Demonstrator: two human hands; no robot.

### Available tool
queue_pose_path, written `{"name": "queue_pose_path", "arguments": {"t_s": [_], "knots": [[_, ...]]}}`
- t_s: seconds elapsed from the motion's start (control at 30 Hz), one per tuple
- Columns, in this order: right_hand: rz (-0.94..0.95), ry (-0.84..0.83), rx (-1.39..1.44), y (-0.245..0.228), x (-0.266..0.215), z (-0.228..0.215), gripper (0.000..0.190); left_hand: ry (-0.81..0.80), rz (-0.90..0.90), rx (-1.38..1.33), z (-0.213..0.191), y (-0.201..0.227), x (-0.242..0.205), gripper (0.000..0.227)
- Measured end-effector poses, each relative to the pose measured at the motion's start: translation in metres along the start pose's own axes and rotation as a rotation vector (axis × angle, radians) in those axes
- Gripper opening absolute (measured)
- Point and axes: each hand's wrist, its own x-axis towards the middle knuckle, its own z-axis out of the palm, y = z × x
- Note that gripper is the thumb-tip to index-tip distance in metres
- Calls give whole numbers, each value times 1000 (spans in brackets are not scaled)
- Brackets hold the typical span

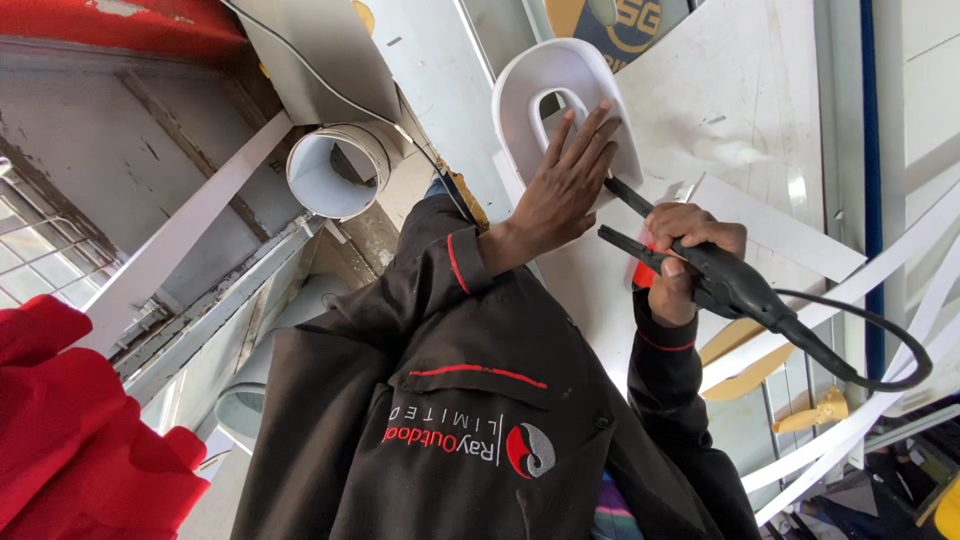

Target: The person assembles a white plastic letter 'U' by applying glue to its edges and attaching a smaller white plastic piece. They use a hot glue gun and a utility knife to trim excess material and ensure a clean fit.

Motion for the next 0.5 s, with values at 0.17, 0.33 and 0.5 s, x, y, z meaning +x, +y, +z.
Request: {"name": "queue_pose_path", "arguments": {"t_s": [0.17,0.33,0.5], "knots": [[-2,4,-61,1,0,9,37,-9,7,-29,-3,0,0,94],[-26,-4,-99,13,-2,17,36,-2,0,-33,8,-1,2,96],[-50,-21,-126,16,-1,24,32,-9,-18,-28,9,0,4,100]]}}
